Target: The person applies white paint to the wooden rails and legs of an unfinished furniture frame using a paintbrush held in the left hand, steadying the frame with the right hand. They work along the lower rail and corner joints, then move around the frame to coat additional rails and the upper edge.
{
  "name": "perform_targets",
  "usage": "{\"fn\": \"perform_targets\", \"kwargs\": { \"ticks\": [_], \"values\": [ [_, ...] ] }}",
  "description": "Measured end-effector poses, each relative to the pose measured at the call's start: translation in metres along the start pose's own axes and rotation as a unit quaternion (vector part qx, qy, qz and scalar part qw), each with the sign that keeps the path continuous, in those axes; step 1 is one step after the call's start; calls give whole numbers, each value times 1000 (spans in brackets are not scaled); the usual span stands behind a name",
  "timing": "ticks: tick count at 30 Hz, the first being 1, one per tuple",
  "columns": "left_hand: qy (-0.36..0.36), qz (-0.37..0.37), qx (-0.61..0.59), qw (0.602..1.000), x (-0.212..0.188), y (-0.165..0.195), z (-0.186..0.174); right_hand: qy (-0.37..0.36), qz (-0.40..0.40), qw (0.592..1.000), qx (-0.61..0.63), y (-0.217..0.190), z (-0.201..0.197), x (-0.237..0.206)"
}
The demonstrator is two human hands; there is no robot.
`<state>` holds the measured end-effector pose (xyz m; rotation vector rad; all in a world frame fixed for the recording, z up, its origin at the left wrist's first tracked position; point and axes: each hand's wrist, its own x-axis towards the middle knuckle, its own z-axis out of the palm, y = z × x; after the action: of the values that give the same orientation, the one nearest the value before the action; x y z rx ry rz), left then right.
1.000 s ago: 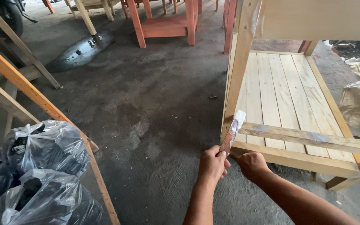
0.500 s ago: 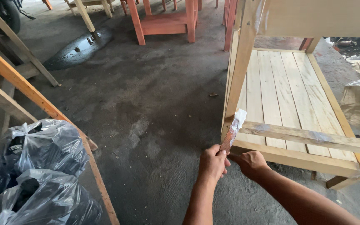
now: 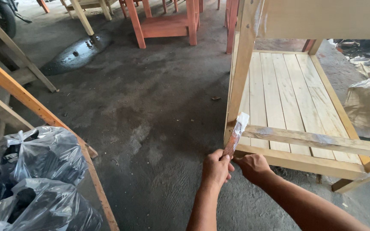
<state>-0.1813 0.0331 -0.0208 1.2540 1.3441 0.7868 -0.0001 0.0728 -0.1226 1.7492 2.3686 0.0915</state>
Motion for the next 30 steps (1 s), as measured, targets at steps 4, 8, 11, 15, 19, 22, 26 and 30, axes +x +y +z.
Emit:
{"fn": "perform_targets", "kwargs": {
  "ticks": [4, 8, 11, 15, 19, 22, 26, 30],
  "values": [
    [-2, -1, 0, 1000, 2, -2, 2, -84, -5, 996, -16, 2, -4, -6],
    [-4, 6, -14, 1000, 4, -4, 3, -112, -2, 994, -19, 6, -14, -15],
    [-3, 4, -15, 1000, 4, -6, 3, -108, 12, 994, -34, 4, -10, -14],
    [1, -5, -3, 1000, 2, -4, 0, -101, 17, 994, -40, -2, 10, -7],
    [-3, -11, 11, 1000, -1, -3, -4, 93, -29, 994, 41, -3, 24, -6],
    [-16, -6, 2, 1000, 0, -4, -3, -83, 11, 995, 57, -2, 21, -15],
    [-43, 14, 6, 999, 5, -9, 3, -109, 20, 989, 99, -8, 11, -33],
    [-63, 20, -14, 998, 9, -14, 11, -82, 34, 986, 142, -9, -2, -47]
  ]
}}
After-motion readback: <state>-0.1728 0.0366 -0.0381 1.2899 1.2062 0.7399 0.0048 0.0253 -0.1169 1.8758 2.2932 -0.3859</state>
